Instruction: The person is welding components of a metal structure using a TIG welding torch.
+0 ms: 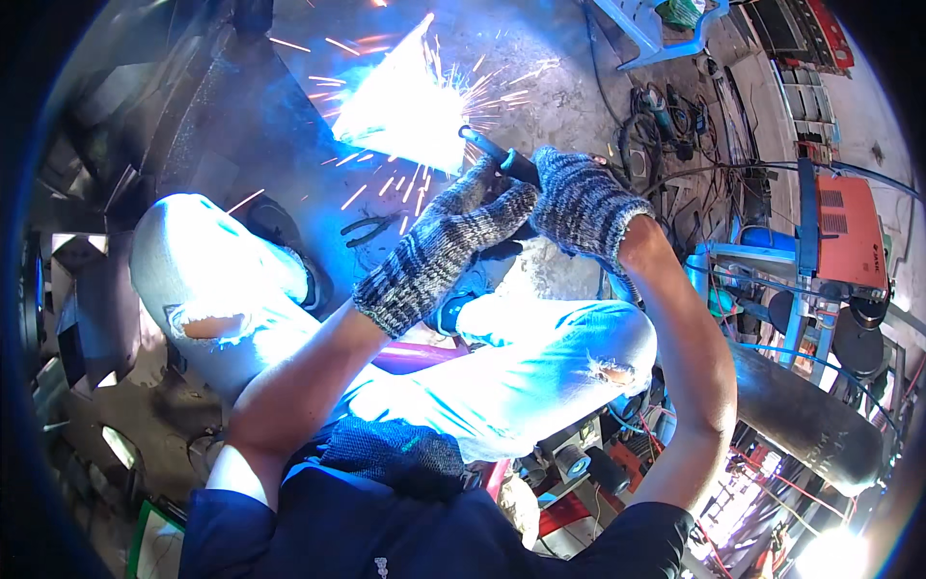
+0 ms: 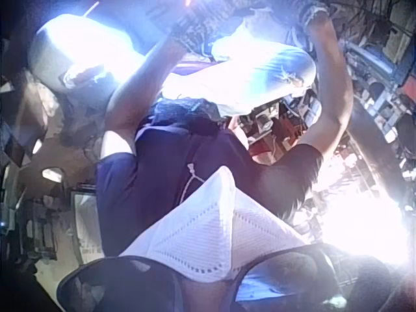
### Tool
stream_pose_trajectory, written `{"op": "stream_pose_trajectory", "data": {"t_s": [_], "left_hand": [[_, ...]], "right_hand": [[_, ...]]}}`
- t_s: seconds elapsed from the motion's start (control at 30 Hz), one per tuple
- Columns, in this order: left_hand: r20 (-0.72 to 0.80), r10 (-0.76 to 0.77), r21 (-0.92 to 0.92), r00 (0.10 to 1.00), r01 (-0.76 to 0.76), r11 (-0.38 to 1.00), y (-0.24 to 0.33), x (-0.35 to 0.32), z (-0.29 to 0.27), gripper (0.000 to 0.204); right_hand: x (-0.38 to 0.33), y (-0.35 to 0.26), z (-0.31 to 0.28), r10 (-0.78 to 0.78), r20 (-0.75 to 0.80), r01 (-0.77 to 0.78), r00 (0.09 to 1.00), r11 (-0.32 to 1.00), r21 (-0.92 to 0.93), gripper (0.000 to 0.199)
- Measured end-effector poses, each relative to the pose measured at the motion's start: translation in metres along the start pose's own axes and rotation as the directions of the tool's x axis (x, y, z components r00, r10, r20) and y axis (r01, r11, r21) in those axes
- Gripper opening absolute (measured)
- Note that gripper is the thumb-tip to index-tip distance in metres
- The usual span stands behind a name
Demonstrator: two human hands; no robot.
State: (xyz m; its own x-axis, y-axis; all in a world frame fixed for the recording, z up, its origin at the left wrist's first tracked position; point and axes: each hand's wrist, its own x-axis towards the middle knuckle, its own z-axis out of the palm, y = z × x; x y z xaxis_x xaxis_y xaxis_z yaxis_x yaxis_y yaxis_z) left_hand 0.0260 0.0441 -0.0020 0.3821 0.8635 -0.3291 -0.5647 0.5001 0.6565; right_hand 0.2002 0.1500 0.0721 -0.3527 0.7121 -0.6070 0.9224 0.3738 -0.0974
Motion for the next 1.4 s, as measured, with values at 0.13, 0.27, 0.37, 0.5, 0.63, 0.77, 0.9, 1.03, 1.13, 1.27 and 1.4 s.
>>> {"op": "stream_pose_trajectory", "data": {"t_s": [0.13,0.27,0.37,0.5,0.63,0.77,0.9,1.03,1.13,1.27,1.4], "left_hand": [[-0.041,0.045,-0.187,0.998,-0.052,0.981,0.000,0.002,0.006,0.059],[0.250,0.040,-0.826,0.968,0.191,0.530,-0.005,0.011,0.006,0.047],[0.314,0.082,-0.460,0.946,0.076,0.885,-0.009,-0.001,0.004,0.047],[0.105,0.172,0.183,0.980,-0.189,0.965,-0.009,-0.009,0.012,0.061],[0.130,0.235,0.543,0.963,-0.268,0.796,-0.007,-0.006,0.012,0.051],[0.221,0.275,0.805,0.936,-0.334,0.490,-0.007,-0.003,0.004,0.036],[0.199,0.162,0.720,0.967,-0.256,0.645,-0.004,-0.007,-0.005,0.035],[0.242,0.145,0.862,0.959,-0.281,0.422,-0.001,0.000,-0.016,0.031],[0.398,0.244,0.908,0.885,-0.417,0.031,-0.008,0.008,-0.024,0.037],[0.292,0.222,0.886,0.930,-0.351,0.303,-0.020,0.009,-0.025,0.036],[0.262,0.180,0.838,0.948,-0.316,0.446,-0.022,0.008,-0.015,0.031]], "right_hand": [[0.007,0.013,0.006,-0.168,-0.021,0.169,0.986,0.982,0.085,0.041],[0.025,0.053,0.008,-0.232,-0.296,0.340,0.927,0.853,0.396,0.035],[0.038,0.093,0.007,0.202,-0.244,0.069,0.949,0.620,0.782,0.035],[0.044,0.154,0.026,0.346,-0.053,-0.143,0.937,0.516,0.845,0.033],[0.058,0.191,0.111,0.253,0.039,-0.092,0.967,0.200,0.976,0.032],[0.082,0.185,0.199,0.249,0.209,-0.260,0.946,0.191,0.947,0.030],[0.100,0.159,0.241,0.203,0.255,-0.302,0.945,0.253,0.919,0.033],[0.112,0.145,0.250,0.199,0.258,-0.302,0.945,0.244,0.921,0.036],[0.116,0.144,0.252,0.194,0.239,-0.281,0.951,0.229,0.932,0.039],[0.112,0.152,0.247,0.187,0.191,-0.227,0.964,0.200,0.953,0.042],[0.094,0.162,0.228,0.180,0.105,-0.132,0.978,0.149,0.980,0.046]]}}
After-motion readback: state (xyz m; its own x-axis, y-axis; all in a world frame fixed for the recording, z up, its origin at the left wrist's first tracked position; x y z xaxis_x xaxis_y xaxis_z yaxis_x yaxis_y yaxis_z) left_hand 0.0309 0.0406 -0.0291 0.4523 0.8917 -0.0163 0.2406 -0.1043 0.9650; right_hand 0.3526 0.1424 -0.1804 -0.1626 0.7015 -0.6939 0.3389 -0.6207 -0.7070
